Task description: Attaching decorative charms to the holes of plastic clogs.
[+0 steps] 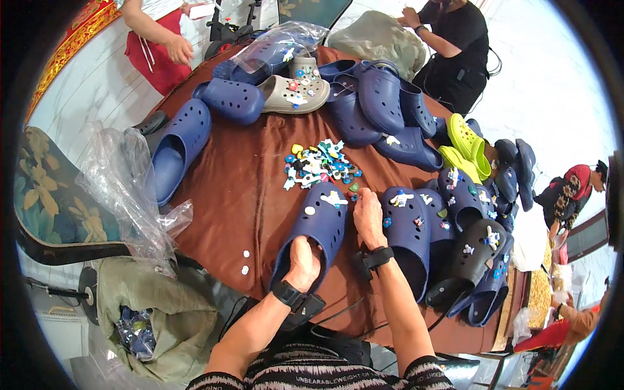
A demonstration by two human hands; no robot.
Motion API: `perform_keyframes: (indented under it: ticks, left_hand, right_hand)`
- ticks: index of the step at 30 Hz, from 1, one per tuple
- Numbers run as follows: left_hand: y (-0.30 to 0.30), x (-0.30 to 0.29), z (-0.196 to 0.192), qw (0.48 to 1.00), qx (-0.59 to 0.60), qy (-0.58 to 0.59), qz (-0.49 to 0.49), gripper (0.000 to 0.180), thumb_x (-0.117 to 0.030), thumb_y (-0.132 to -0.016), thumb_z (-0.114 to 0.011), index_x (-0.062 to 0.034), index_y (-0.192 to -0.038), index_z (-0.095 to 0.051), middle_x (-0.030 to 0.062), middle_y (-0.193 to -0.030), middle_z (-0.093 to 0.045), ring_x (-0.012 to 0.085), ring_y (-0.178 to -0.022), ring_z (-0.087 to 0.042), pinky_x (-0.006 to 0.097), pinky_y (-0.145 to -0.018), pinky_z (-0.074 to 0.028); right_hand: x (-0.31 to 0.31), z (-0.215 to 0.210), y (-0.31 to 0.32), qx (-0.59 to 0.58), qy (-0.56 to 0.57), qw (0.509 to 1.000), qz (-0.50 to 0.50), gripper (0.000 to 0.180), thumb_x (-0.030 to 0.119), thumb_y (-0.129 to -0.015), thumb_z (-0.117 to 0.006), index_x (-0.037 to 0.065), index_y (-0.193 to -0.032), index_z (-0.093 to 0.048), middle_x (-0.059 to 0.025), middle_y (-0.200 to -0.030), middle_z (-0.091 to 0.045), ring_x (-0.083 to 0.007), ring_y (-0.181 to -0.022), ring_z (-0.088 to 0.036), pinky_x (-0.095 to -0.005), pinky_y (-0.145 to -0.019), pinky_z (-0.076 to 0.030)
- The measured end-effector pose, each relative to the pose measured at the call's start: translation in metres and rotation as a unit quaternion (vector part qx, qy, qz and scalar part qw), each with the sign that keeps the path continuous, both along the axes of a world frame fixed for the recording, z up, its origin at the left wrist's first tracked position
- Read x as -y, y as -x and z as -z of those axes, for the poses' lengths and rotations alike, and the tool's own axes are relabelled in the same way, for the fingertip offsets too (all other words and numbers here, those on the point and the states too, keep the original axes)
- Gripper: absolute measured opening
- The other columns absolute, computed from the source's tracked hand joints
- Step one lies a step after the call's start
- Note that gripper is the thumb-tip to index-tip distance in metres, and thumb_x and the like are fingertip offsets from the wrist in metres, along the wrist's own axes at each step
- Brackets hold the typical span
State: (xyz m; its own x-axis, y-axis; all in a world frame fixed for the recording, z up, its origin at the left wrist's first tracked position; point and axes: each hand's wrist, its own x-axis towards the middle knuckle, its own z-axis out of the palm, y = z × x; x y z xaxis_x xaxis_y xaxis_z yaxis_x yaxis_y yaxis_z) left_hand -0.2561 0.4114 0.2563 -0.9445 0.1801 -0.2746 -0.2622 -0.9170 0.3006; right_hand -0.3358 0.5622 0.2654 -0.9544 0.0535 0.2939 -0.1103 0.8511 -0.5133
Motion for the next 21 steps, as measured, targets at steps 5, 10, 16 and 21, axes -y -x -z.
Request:
perform_keyframes:
  ticks: [5,10,16,21]
  left_hand:
    - [0.001,0.006,-0.002,1.000,0.012,0.007,0.003,0.053,-0.042,-0.102,-0.035,-0.0049,-0.137,-0.047,0.0106,-0.133,-0.055,0.0250,-0.119,-0.055,0.042,-0.102,-0.045]
    - [0.004,0.009,-0.005,1.000,0.023,0.012,0.007,0.052,-0.042,-0.103,-0.035,-0.0047,-0.137,-0.047,0.0106,-0.133,-0.055,0.0249,-0.119,-0.055,0.042,-0.102,-0.045]
    - [0.002,0.011,-0.007,0.999,0.044,0.016,0.016,0.051,-0.041,-0.103,-0.036,-0.0045,-0.137,-0.047,0.0106,-0.133,-0.055,0.0249,-0.119,-0.055,0.042,-0.102,-0.045]
    - [0.003,0.007,-0.007,0.998,0.057,0.019,0.029,0.051,-0.040,-0.103,-0.036,-0.0043,-0.137,-0.047,0.0106,-0.133,-0.055,0.0248,-0.118,-0.055,0.041,-0.102,-0.045]
  right_hand:
    - [0.006,0.014,0.014,0.041,-0.071,0.996,0.043,0.018,0.004,-0.089,-0.051,0.000,-0.106,-0.058,-0.0238,-0.103,-0.060,-0.0420,-0.096,-0.060,-0.0491,-0.082,-0.050]
    - [-0.002,0.019,0.022,0.056,-0.096,0.993,0.036,0.017,0.006,-0.087,-0.057,0.000,-0.103,-0.058,-0.0234,-0.101,-0.060,-0.0425,-0.095,-0.061,-0.0487,-0.083,-0.050]
    - [-0.009,0.010,0.014,0.035,-0.109,0.993,0.003,0.021,0.007,-0.083,-0.065,0.003,-0.102,-0.058,-0.0212,-0.099,-0.059,-0.0399,-0.100,-0.059,-0.0480,-0.083,-0.048]
    - [-0.021,0.006,0.006,0.030,-0.108,0.994,-0.015,0.023,0.012,-0.085,-0.065,0.004,-0.105,-0.057,-0.0212,-0.099,-0.062,-0.0403,-0.096,-0.061,-0.0485,-0.080,-0.049]
